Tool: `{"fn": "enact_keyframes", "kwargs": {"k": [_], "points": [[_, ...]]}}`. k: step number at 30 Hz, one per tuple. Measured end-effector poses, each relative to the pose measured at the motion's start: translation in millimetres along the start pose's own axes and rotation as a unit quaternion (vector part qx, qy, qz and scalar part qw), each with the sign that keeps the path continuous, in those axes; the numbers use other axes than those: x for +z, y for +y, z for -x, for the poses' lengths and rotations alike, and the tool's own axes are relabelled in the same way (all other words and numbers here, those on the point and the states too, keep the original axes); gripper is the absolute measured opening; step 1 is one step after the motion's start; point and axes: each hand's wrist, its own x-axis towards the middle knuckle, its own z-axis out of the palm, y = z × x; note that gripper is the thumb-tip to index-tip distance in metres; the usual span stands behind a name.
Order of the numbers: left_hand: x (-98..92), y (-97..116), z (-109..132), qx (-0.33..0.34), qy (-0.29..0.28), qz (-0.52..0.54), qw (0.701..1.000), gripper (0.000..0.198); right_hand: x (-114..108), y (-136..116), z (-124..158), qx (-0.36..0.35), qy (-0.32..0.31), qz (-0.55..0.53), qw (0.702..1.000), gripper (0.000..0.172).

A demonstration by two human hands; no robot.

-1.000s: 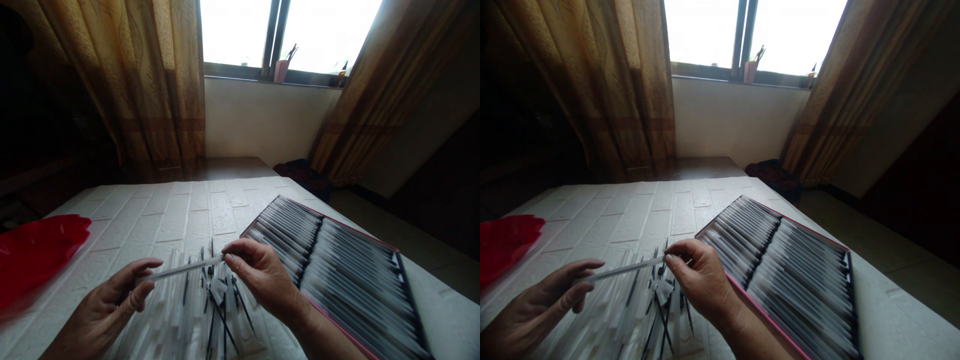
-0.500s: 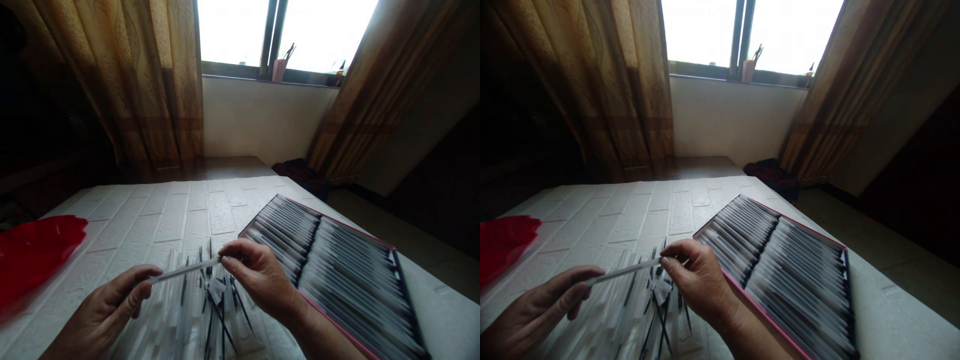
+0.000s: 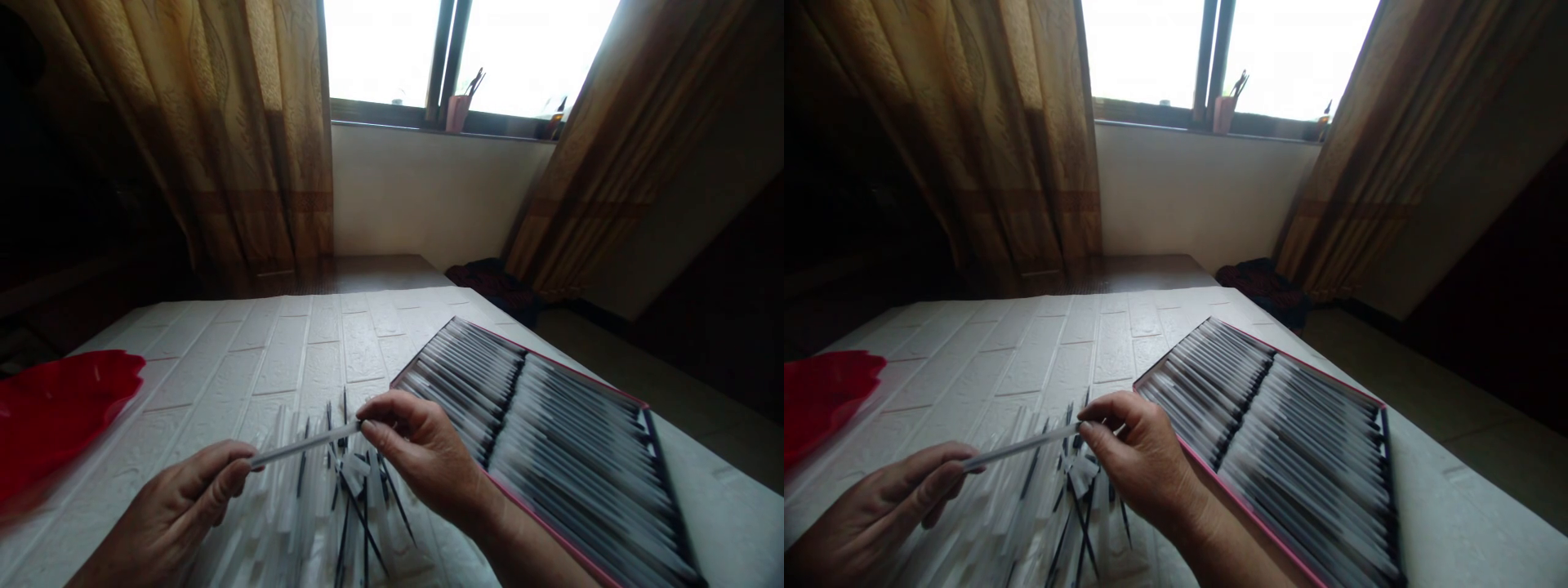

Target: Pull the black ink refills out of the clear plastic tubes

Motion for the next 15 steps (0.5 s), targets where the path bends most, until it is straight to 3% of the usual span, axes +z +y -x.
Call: {"fn": "enact_keyframes", "kwargs": {"k": [3, 8, 12, 15], "points": [[0.3, -3.4, -0.7, -0.014, -0.042, 0.025, 0.999, 0.04, 0.1, 0.9, 0.0, -0.001, 0.001, 0.008, 1.0, 0.018], [3.6, 6.0, -0.7, -0.003, -0.006, 0.033, 0.999, 0.034, 1.2, 3.7, 0.3, -0.001, -0.001, 0.007, 1.0, 0.017], [3.7, 14.6, -0.5, 0.027, -0.026, -0.003, 0.999, 0.038, 2.2, 5.6, 1.2, -0.014, -0.003, 0.02, 1.0, 0.015], [1.1, 9.8, -1.0, 0.023, -0.048, -0.017, 0.998, 0.042, 1.9, 5.5, 1.1, -0.018, 0.006, 0.029, 0.999, 0.015]]}}
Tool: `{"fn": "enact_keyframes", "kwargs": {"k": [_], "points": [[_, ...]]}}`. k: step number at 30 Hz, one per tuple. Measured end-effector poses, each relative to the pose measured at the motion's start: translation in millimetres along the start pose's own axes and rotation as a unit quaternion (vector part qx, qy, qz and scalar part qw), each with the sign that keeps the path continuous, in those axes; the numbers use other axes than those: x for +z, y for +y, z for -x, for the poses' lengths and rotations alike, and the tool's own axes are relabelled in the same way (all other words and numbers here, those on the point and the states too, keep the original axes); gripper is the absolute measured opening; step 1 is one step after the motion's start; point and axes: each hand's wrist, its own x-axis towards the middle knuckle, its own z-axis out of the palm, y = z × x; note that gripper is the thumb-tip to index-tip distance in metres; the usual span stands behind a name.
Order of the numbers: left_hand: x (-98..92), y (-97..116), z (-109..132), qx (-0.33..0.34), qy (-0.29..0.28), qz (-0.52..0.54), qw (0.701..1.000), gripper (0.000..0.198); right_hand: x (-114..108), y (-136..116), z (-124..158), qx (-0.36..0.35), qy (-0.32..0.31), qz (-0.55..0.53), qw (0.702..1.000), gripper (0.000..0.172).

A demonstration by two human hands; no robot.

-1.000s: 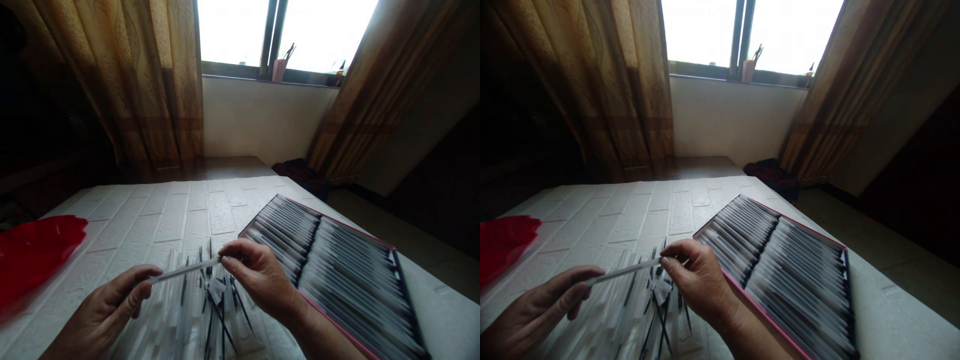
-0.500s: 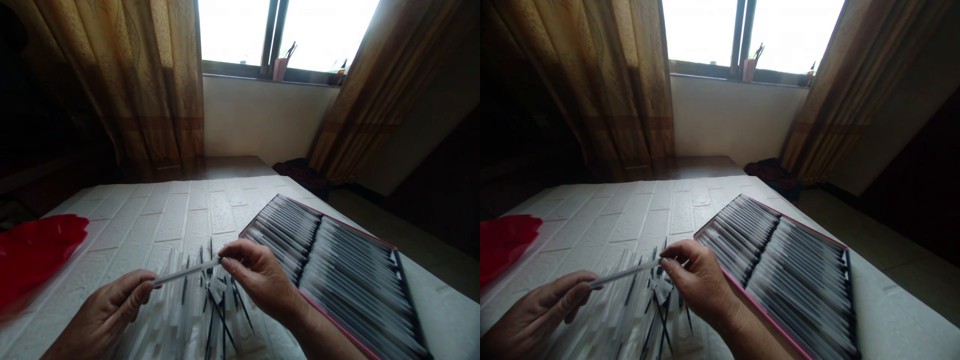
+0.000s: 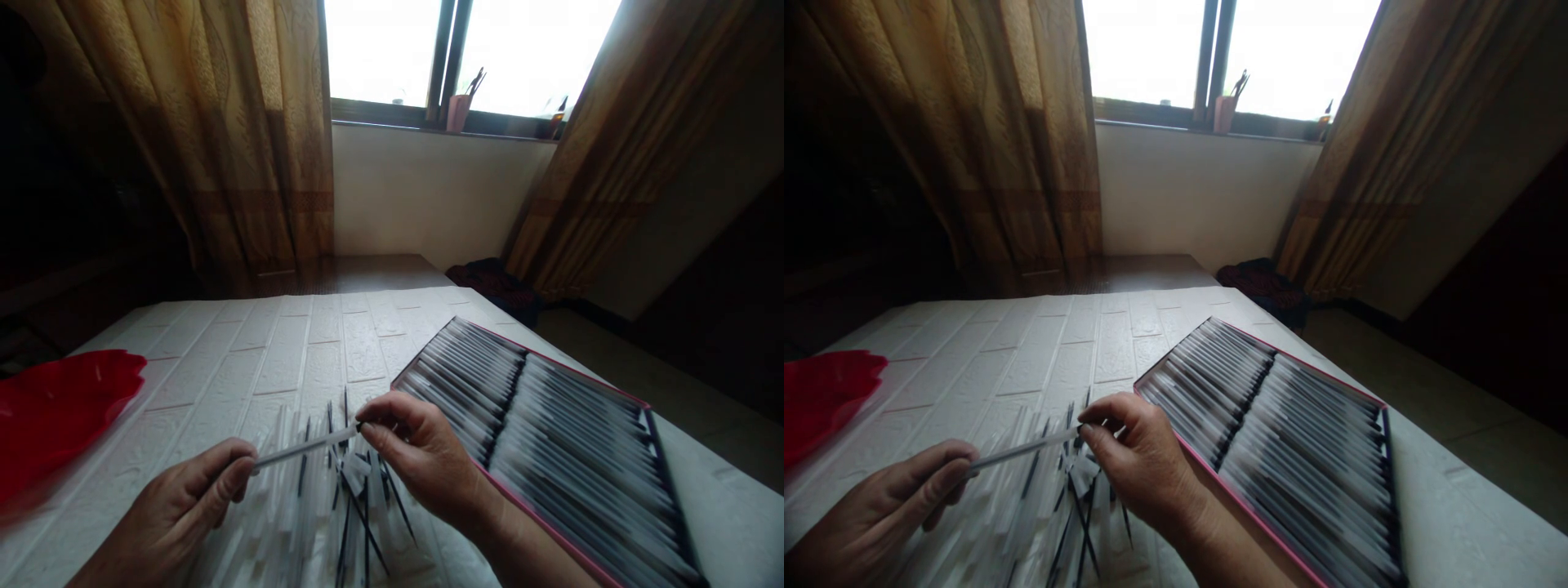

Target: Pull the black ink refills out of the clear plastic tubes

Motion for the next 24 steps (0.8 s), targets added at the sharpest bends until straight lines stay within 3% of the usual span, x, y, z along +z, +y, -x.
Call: {"fn": "enact_keyframes", "kwargs": {"k": [3, 8, 13, 16, 18, 20, 24], "points": [[-2.2, -9.1, -0.5, 0.001, -0.001, -0.001, 1.0, 0.043, -1.9, -1.1, -1.4, 0.003, 0.004, 0.013, 1.0, 0.016], [-2.1, -9.6, -2.5, -0.015, 0.075, 0.005, 0.997, 0.043, -4.9, -2.6, -1.3, -0.031, -0.002, 0.133, 0.991, 0.016], [0.5, 2.8, -3.3, -0.034, 0.071, 0.02, 0.997, 0.049, -2.0, -2.0, 3.7, -0.044, -0.093, 0.318, 0.942, 0.017], [2.7, 10.4, -1.9, -0.038, 0.099, 0.028, 0.994, 0.047, -0.7, -2.3, 5.3, -0.038, -0.126, 0.365, 0.922, 0.016], [3.1, 13.2, -1.1, -0.043, 0.114, 0.034, 0.992, 0.047, -1.1, -3.5, 5.0, -0.038, -0.13, 0.367, 0.921, 0.014], [1.9, 13.0, -1.0, -0.045, 0.091, 0.04, 0.994, 0.049, -2.3, -5.6, 4.1, -0.041, -0.119, 0.349, 0.929, 0.012], [-0.8, 12.1, -1.4, -0.037, 0.064, 0.039, 0.996, 0.049, -4.1, -10.6, 2.7, -0.022, -0.063, 0.197, 0.978, 0.025]]}}
